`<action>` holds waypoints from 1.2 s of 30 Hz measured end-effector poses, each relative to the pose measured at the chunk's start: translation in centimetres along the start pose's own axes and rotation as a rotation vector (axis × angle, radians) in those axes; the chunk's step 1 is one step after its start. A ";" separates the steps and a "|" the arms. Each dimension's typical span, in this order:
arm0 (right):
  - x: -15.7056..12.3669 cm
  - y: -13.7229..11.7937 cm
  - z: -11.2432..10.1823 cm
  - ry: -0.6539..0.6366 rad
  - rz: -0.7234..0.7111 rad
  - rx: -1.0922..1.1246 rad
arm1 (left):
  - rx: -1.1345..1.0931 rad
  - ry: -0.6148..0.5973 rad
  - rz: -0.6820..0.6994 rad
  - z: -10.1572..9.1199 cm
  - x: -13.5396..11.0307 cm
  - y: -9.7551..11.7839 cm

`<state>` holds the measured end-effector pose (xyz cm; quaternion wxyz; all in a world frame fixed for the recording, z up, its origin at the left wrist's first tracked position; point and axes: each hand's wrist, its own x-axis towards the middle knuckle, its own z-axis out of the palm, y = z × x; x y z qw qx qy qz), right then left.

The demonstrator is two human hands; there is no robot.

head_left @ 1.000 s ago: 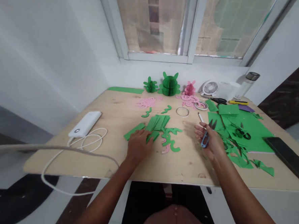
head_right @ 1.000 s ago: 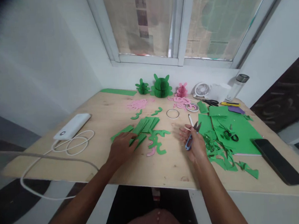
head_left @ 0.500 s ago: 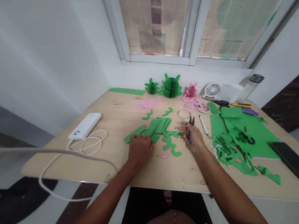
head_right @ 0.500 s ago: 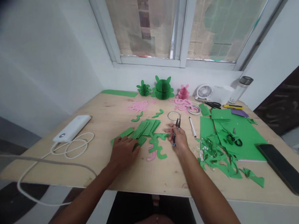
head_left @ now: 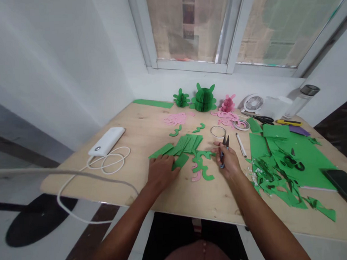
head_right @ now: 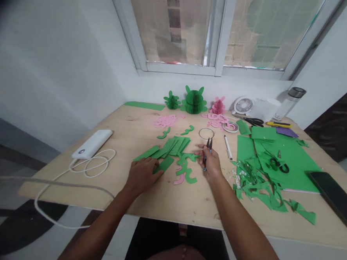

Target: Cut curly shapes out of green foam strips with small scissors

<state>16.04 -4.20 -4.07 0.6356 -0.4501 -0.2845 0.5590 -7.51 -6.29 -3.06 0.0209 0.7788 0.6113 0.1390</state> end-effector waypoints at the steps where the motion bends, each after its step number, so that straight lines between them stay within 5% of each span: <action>1: -0.1 0.0 0.0 0.002 0.001 -0.004 | -0.025 -0.013 -0.011 0.0 0.0 0.1; 9: -0.3 0.0 0.2 -0.004 -0.001 -0.022 | -0.281 -0.097 -0.166 0.3 -0.2 -0.1; 15: -0.4 0.2 0.3 -0.017 -0.006 -0.020 | -0.883 -0.034 -0.236 0.4 0.5 -0.1; 23: -1.0 0.1 1.1 -0.071 -0.098 -0.124 | -1.495 -0.089 -0.303 0.5 3.9 5.0; 28: -0.8 0.0 1.3 0.022 -0.126 -0.100 | -1.544 -0.222 -0.258 1.2 5.1 7.3; 36: -0.1 0.4 0.6 0.030 -0.127 -0.136 | -1.467 -0.276 -0.221 1.3 7.8 8.1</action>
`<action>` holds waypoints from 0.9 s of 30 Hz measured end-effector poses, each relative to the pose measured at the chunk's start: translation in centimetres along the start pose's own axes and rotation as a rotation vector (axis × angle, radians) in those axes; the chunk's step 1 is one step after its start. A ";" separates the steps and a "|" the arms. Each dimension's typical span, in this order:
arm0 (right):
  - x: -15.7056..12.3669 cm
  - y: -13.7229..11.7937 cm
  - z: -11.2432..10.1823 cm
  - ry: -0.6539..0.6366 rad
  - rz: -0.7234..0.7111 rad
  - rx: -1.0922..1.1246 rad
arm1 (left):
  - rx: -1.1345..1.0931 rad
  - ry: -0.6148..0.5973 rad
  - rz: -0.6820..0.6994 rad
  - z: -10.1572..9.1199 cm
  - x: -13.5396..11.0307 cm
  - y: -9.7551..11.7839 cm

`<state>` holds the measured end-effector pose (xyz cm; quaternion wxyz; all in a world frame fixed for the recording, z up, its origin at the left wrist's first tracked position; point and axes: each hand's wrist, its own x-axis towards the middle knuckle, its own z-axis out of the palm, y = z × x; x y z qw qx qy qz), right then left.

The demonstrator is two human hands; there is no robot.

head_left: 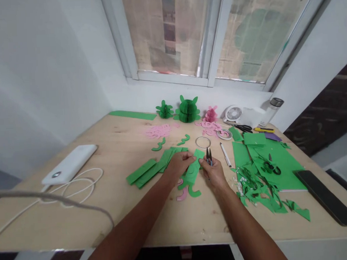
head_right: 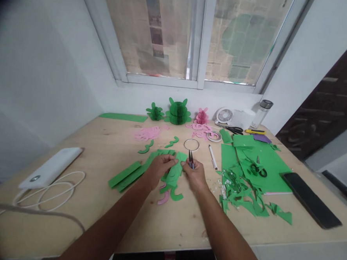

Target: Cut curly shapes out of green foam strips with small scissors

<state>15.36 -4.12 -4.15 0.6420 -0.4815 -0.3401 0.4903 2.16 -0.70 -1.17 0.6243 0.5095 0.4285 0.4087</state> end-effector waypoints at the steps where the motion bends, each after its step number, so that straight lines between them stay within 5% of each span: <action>1: 0.1 0.0 -0.1 0.004 0.001 -0.003 | -0.001 -0.003 0.008 0.1 0.3 -0.1; 16: 0.3 -1.6 0.0 0.154 0.057 0.082 | -0.042 -0.203 -0.069 0.2 0.1 -1.1; 27: 0.3 -1.4 -0.4 0.078 -0.011 -0.085 | -0.328 0.162 -0.022 0.0 0.3 -0.5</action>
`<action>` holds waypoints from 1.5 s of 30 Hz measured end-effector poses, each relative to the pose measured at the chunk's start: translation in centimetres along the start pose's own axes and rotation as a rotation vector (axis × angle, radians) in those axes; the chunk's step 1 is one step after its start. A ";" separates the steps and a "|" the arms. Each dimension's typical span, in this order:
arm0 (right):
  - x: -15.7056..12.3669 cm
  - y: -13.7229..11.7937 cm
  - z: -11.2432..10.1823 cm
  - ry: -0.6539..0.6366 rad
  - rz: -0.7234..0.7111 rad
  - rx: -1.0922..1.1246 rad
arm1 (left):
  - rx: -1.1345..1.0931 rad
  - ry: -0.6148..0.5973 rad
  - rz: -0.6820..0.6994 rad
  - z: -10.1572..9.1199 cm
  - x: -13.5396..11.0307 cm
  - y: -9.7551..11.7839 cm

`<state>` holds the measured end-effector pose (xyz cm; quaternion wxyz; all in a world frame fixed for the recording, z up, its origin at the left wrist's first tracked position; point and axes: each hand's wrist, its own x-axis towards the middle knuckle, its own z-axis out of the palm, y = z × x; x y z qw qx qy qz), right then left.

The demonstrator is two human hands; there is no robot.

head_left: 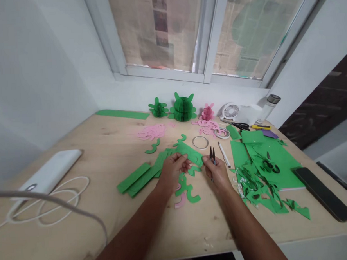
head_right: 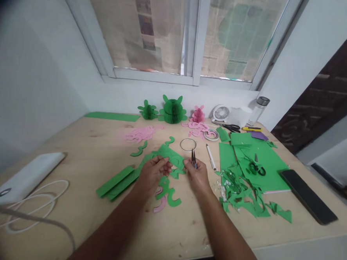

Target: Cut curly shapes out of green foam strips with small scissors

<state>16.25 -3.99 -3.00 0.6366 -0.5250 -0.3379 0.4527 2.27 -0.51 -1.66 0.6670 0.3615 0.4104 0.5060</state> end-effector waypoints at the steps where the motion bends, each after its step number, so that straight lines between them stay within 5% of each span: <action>1: 0.0 0.1 0.0 -0.006 -0.004 -0.004 | -0.015 0.001 -0.007 0.0 -0.1 0.0; 8: 0.2 0.6 -0.2 -0.020 -0.021 -0.024 | 0.018 -0.136 -0.106 0.3 -0.5 -0.6; 14: 0.3 0.9 -0.3 -0.054 -0.021 -0.058 | -0.020 -0.050 -0.073 0.5 -0.5 -1.1; 26: 0.1 1.2 -0.2 -0.093 -0.073 -0.083 | 0.029 -0.090 -0.093 0.4 -0.5 -1.3; 45: -1.3 0.7 1.0 -0.209 0.066 0.062 | -0.163 0.045 0.004 2.1 -0.8 0.6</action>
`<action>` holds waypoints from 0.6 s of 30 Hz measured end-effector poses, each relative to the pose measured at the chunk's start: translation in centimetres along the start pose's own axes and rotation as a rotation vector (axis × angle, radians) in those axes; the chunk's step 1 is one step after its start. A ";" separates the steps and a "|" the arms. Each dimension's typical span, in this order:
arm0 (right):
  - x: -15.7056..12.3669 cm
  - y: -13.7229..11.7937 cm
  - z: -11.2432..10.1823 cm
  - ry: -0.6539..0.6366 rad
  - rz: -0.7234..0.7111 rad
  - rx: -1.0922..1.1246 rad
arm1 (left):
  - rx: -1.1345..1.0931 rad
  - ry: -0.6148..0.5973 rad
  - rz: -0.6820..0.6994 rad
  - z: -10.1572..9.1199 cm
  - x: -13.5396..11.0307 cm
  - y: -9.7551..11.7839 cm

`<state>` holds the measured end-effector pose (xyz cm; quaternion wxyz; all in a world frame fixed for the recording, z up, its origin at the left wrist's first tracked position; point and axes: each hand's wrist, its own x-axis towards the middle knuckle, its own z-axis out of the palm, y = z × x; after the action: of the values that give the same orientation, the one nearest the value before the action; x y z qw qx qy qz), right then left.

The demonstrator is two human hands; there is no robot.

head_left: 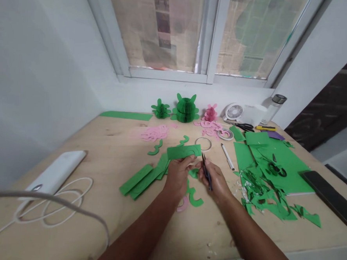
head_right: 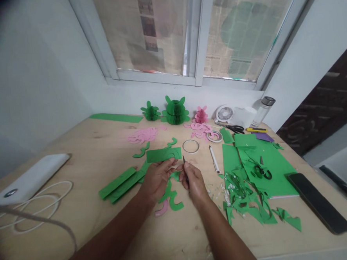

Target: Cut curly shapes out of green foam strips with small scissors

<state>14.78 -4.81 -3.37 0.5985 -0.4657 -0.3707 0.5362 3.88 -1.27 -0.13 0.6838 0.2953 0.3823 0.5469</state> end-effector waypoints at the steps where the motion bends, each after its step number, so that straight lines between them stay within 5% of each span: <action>1: 0.0 0.0 0.0 -0.005 0.007 0.013 | -0.006 0.002 0.008 0.3 0.0 0.1; 8: -0.1 0.0 0.2 -0.019 0.011 0.087 | -0.143 -0.030 -0.037 1.6 -0.1 -0.7; 18: -0.2 -0.3 0.3 -0.010 0.032 0.094 | -0.064 -0.002 0.037 1.5 -0.5 -1.3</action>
<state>14.54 -4.93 -3.02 0.6090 -0.4404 -0.3406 0.5649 5.77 -2.06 -0.26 0.6831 0.2807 0.3585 0.5710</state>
